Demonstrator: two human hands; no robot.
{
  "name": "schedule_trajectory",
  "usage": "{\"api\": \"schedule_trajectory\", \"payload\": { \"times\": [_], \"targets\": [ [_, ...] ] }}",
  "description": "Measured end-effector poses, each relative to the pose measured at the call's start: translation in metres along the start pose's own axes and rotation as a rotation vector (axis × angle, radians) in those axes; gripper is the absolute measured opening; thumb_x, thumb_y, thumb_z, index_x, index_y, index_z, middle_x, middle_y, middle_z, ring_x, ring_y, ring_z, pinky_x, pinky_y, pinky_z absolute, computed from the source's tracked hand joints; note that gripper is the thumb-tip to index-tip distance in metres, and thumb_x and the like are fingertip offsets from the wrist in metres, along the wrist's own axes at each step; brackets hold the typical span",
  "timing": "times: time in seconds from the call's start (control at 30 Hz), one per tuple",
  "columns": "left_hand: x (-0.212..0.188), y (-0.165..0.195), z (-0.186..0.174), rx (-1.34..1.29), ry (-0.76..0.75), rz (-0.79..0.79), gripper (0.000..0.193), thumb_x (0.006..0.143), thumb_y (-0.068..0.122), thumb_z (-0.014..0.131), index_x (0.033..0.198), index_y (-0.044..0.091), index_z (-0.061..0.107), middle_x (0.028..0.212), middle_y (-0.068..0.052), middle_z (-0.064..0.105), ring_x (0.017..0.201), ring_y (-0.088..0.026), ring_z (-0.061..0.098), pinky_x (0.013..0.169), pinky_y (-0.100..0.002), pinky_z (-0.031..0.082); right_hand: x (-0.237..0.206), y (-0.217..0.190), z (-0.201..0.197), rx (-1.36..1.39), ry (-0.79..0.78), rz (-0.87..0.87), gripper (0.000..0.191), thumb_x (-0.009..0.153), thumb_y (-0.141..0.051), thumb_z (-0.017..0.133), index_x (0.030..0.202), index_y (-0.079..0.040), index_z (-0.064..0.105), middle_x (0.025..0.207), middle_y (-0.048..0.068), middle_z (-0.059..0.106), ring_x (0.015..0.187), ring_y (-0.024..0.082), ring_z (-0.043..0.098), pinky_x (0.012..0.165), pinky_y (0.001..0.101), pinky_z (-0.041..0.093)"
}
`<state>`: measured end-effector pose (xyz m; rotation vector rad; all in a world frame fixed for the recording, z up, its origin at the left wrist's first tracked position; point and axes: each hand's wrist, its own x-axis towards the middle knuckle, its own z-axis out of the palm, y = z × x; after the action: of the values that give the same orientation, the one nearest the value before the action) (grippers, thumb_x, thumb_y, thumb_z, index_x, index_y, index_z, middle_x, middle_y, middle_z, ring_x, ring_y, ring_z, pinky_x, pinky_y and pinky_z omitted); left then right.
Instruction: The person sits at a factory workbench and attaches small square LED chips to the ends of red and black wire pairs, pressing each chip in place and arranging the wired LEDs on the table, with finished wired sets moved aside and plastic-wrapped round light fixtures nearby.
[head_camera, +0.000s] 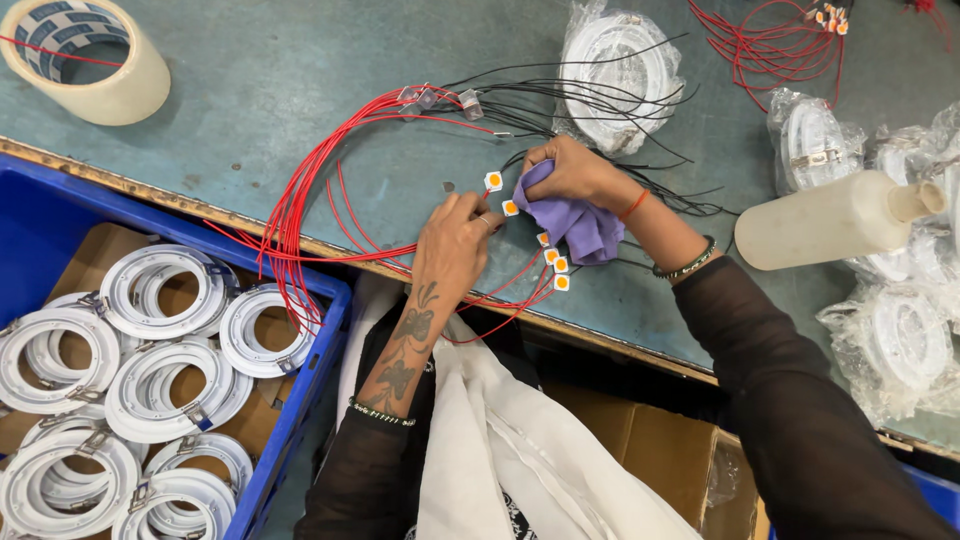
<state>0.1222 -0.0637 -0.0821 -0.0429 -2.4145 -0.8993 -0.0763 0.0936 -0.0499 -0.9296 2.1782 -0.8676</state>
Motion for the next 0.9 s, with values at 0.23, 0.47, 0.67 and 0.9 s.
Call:
{"api": "schedule_trajectory", "payload": {
  "times": [0.23,0.47,0.67,0.9],
  "targets": [
    [0.003,-0.007,0.004,-0.006,-0.012,0.006,0.024,0.082,-0.001,0.067,0.098,0.012,0.08,0.097,-0.003,0.062,0.094,-0.026,0.061,0.082,-0.041,0.051,0.01,0.0,0.0,-0.035,-0.01,0.077,0.012,0.07,-0.011,0.08,0.076,-0.005,0.072,0.065,-0.005,0.063,0.063,0.003,0.053,0.057,0.0246,0.045],
    [0.0,-0.004,0.004,-0.006,-0.001,0.001,0.026,0.082,-0.002,0.066,0.098,0.013,0.081,0.096,-0.003,0.062,0.093,-0.026,0.061,0.081,-0.042,0.051,0.002,0.004,0.009,0.012,0.048,-0.01,0.016,0.075,-0.011,0.08,0.074,-0.003,0.066,0.065,-0.007,0.056,0.066,0.002,0.049,0.058,0.0239,0.041],
    [-0.002,-0.002,0.001,-0.024,0.015,0.004,0.023,0.084,0.0,0.067,0.098,0.013,0.081,0.095,-0.003,0.063,0.092,-0.026,0.062,0.082,-0.042,0.051,-0.007,-0.005,-0.001,0.019,-0.074,-0.187,0.012,0.067,-0.004,0.075,0.078,-0.004,0.073,0.079,-0.005,0.069,0.077,0.003,0.061,0.073,0.0216,0.048],
    [-0.001,-0.003,0.001,-0.02,0.017,0.001,0.024,0.083,0.0,0.067,0.097,0.013,0.081,0.094,-0.004,0.062,0.092,-0.027,0.062,0.083,-0.042,0.051,-0.004,-0.003,0.005,0.031,-0.016,-0.018,0.008,0.069,-0.006,0.075,0.076,-0.003,0.071,0.075,-0.003,0.066,0.072,0.005,0.058,0.068,0.024,0.048]
  ]
}}
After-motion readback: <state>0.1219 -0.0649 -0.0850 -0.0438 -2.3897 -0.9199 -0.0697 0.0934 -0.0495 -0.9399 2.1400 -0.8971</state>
